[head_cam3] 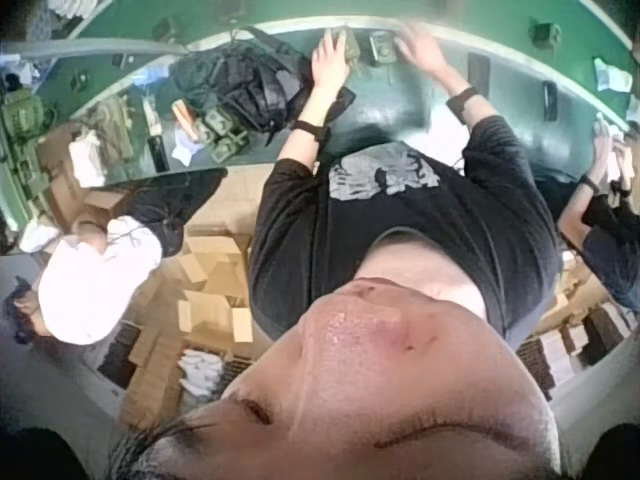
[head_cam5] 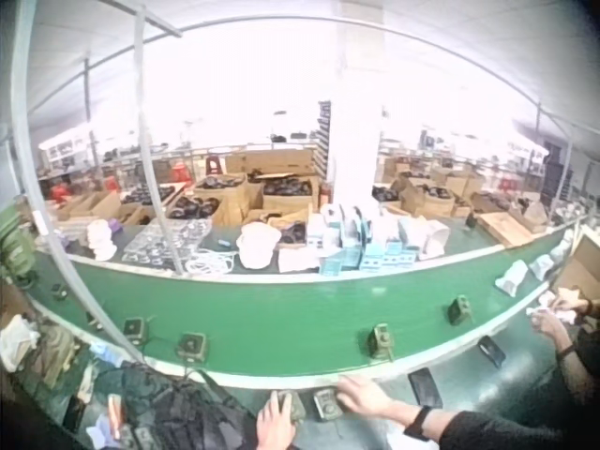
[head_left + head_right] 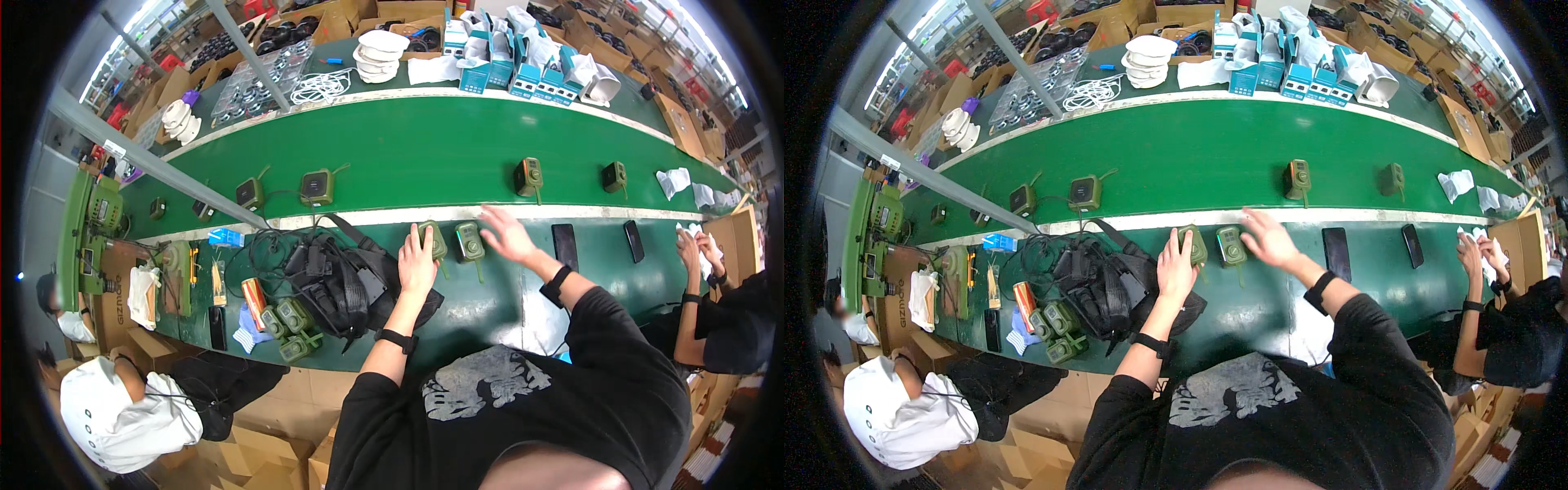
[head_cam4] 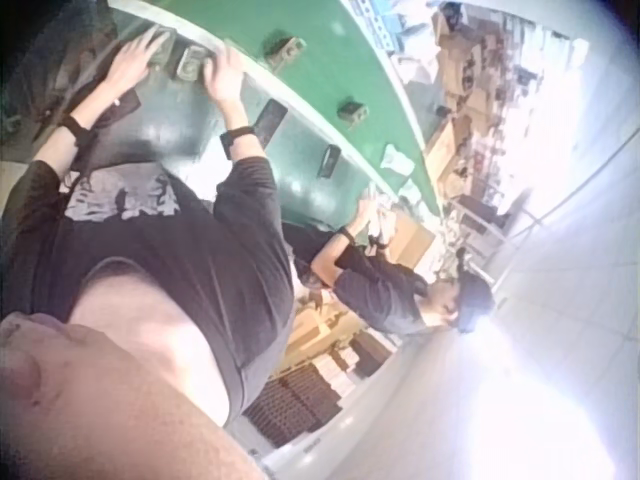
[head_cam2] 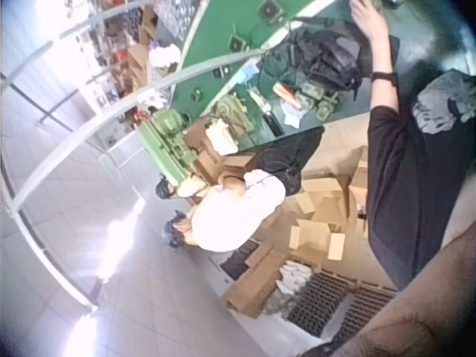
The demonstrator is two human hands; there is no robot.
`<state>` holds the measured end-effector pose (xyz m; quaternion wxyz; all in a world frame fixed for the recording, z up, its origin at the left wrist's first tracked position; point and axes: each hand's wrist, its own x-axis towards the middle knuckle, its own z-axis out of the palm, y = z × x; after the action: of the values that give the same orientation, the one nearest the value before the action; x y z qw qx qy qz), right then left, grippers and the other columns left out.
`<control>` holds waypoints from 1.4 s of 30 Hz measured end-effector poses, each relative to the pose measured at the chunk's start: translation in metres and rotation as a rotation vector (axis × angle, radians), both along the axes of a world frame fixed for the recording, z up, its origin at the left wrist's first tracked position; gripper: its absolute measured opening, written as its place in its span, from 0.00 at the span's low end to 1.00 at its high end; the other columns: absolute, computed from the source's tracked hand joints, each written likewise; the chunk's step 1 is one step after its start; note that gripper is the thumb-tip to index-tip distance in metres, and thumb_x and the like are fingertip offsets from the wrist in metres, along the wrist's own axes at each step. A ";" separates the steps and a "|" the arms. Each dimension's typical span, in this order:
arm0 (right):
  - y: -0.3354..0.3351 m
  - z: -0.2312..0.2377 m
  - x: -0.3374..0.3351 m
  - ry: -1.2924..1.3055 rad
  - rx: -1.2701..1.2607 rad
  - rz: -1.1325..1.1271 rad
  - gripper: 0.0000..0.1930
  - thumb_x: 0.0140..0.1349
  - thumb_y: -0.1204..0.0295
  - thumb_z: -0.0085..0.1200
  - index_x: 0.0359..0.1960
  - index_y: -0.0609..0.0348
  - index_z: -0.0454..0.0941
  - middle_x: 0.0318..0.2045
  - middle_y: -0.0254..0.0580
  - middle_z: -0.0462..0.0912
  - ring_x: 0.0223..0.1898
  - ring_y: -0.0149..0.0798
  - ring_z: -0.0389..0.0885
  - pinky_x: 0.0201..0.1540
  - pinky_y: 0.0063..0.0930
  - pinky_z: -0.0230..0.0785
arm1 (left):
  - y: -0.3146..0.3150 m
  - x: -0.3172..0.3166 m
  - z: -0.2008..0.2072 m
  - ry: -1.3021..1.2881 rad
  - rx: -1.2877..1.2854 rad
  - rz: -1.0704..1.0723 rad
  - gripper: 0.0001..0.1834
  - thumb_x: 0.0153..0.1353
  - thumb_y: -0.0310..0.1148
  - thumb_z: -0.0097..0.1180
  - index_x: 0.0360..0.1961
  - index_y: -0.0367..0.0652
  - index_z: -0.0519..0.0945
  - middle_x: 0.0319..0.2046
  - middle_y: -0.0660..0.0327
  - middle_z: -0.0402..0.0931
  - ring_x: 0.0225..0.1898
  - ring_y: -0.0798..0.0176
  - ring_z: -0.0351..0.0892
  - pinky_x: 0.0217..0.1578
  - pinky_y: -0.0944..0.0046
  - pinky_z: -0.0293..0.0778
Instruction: Organizing and inspecting walkie-talkies on a factory conveyor belt.
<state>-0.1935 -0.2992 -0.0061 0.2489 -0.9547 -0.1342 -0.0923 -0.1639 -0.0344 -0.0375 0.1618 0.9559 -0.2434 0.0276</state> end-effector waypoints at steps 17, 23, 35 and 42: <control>0.045 -0.002 -0.033 0.168 -0.162 -0.031 0.44 0.55 0.51 0.65 0.67 0.62 0.59 0.68 0.58 0.59 0.61 0.59 0.70 0.63 0.47 0.64 | -0.002 -0.002 -0.002 0.056 -0.035 0.019 0.48 0.47 0.35 0.72 0.70 0.47 0.60 0.69 0.43 0.55 0.47 0.46 0.80 0.47 0.52 0.77; 0.048 0.004 -0.028 0.205 -0.177 -0.038 0.43 0.53 0.52 0.66 0.65 0.63 0.61 0.67 0.58 0.61 0.59 0.59 0.72 0.62 0.46 0.66 | -0.001 -0.002 -0.002 0.048 -0.045 0.022 0.48 0.48 0.35 0.71 0.70 0.47 0.60 0.69 0.43 0.54 0.46 0.45 0.80 0.47 0.52 0.78; 0.049 0.001 -0.029 0.213 -0.135 -0.057 0.43 0.51 0.55 0.69 0.64 0.64 0.62 0.67 0.58 0.60 0.59 0.60 0.72 0.61 0.46 0.68 | -0.001 -0.002 -0.001 0.059 -0.080 0.019 0.48 0.48 0.34 0.72 0.69 0.46 0.60 0.69 0.41 0.54 0.43 0.44 0.81 0.45 0.51 0.78; 0.050 0.003 -0.029 0.221 -0.137 -0.068 0.43 0.51 0.56 0.69 0.64 0.64 0.62 0.66 0.57 0.60 0.57 0.60 0.73 0.60 0.46 0.69 | -0.002 -0.001 -0.001 0.074 -0.086 0.017 0.47 0.48 0.33 0.71 0.69 0.46 0.60 0.69 0.41 0.54 0.43 0.44 0.81 0.45 0.51 0.78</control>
<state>-0.2222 -0.2493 -0.0031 0.1932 -0.9778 -0.0797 0.0145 -0.1653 -0.0362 -0.0380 0.2111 0.9506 -0.2275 0.0042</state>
